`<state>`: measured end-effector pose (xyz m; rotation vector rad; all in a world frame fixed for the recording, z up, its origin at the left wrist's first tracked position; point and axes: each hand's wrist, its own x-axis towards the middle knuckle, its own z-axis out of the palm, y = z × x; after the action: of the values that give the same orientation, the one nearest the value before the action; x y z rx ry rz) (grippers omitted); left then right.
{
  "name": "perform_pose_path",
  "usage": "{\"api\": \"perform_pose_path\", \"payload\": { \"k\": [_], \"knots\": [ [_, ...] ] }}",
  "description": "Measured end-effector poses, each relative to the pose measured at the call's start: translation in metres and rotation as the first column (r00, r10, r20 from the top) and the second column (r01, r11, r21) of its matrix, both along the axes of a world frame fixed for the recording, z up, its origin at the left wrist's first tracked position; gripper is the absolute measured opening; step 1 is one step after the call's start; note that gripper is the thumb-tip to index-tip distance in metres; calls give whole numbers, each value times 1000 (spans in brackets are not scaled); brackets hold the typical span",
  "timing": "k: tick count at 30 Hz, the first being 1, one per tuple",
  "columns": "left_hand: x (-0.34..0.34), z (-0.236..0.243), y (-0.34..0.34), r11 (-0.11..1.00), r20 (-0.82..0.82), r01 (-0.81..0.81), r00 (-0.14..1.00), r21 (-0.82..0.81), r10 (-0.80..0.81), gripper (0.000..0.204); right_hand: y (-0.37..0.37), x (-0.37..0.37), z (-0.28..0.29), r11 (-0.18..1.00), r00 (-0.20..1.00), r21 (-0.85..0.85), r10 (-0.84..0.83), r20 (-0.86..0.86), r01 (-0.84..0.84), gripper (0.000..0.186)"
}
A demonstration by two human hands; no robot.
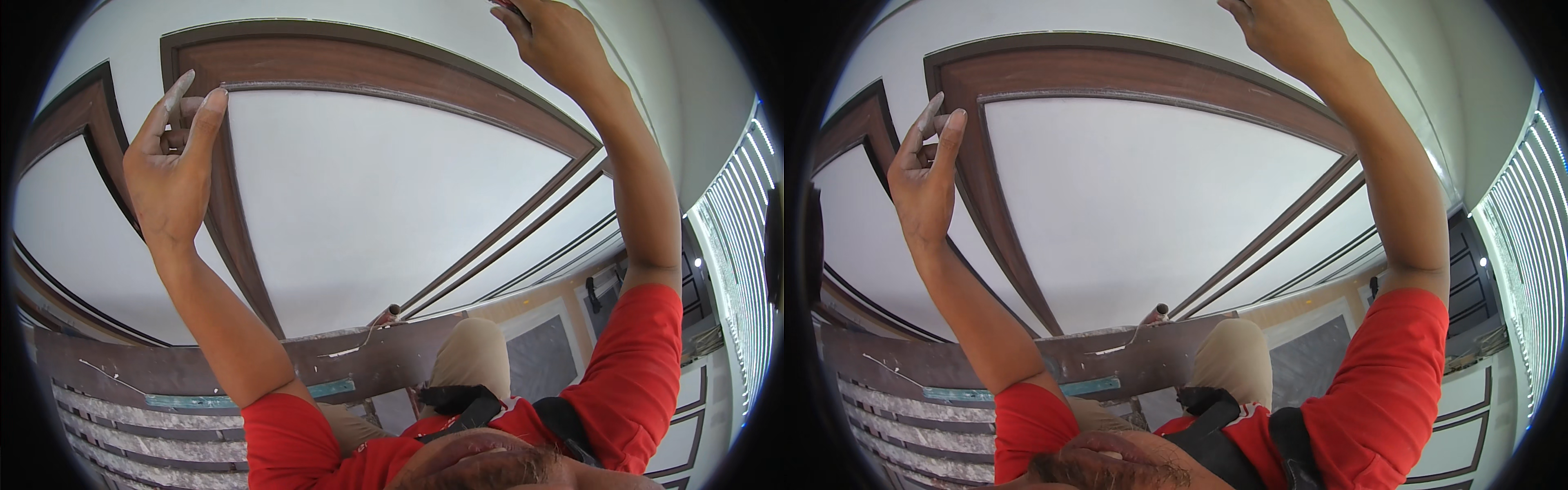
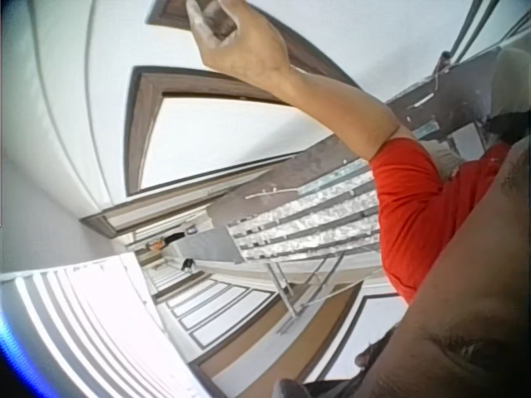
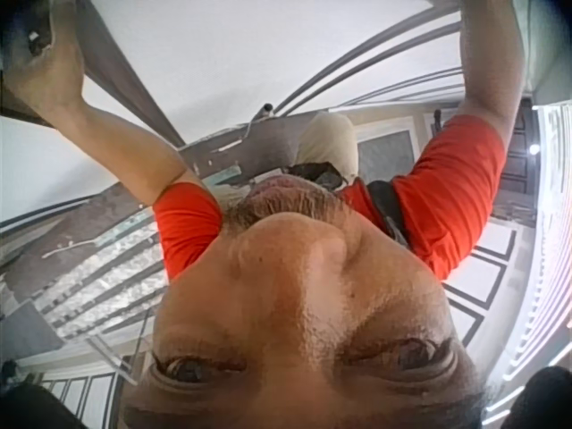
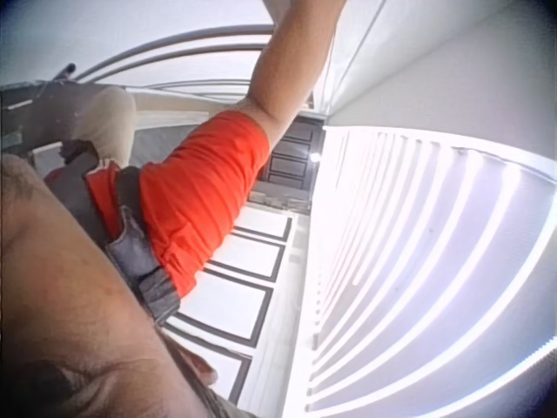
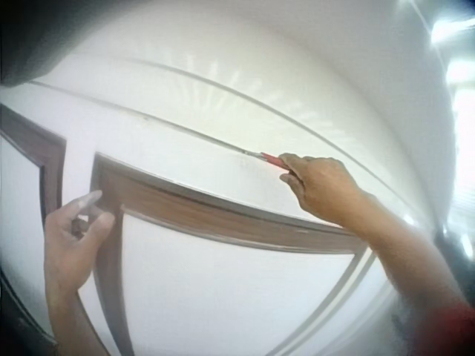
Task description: The person uses a red utility knife to trim excess material from the edges of a white ceiling panel. They carefully run the blade along the junction between the white panel and the surrounding brown wooden molding, removing small strips of material to create a clean fit.
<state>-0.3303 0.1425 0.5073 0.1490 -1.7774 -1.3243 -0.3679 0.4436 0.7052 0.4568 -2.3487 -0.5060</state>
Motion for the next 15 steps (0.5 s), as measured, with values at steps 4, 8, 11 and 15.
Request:
{"api": "perform_pose_path", "payload": {
  "k": [4, 8, 11, 15],
  "knots": [
    [2, 1, 0, 1000, -10, 5, 1000, 3, -5, 62, -15, -4, 0, 999, 999, 12, 38, 20, -38, 33],
    [0, 0, 1, 1000, -27, 23, 999, 20, -22, 62, -8, -16, 1, 999, 999, 35, -33, 29, 32, 34],
    [-5, -4, -1, 1000, -37, 17, 999, 3, -17, 61, -11, -3, 2, 996, 995, 21, -82, 51, 81, 34],
    [-8, -6, 1, 999, -57, -28, 998, -26, 27, 67, 5, -10, 4, 988, 987, 43, -152, 52, 150, 34]
  ]
}}
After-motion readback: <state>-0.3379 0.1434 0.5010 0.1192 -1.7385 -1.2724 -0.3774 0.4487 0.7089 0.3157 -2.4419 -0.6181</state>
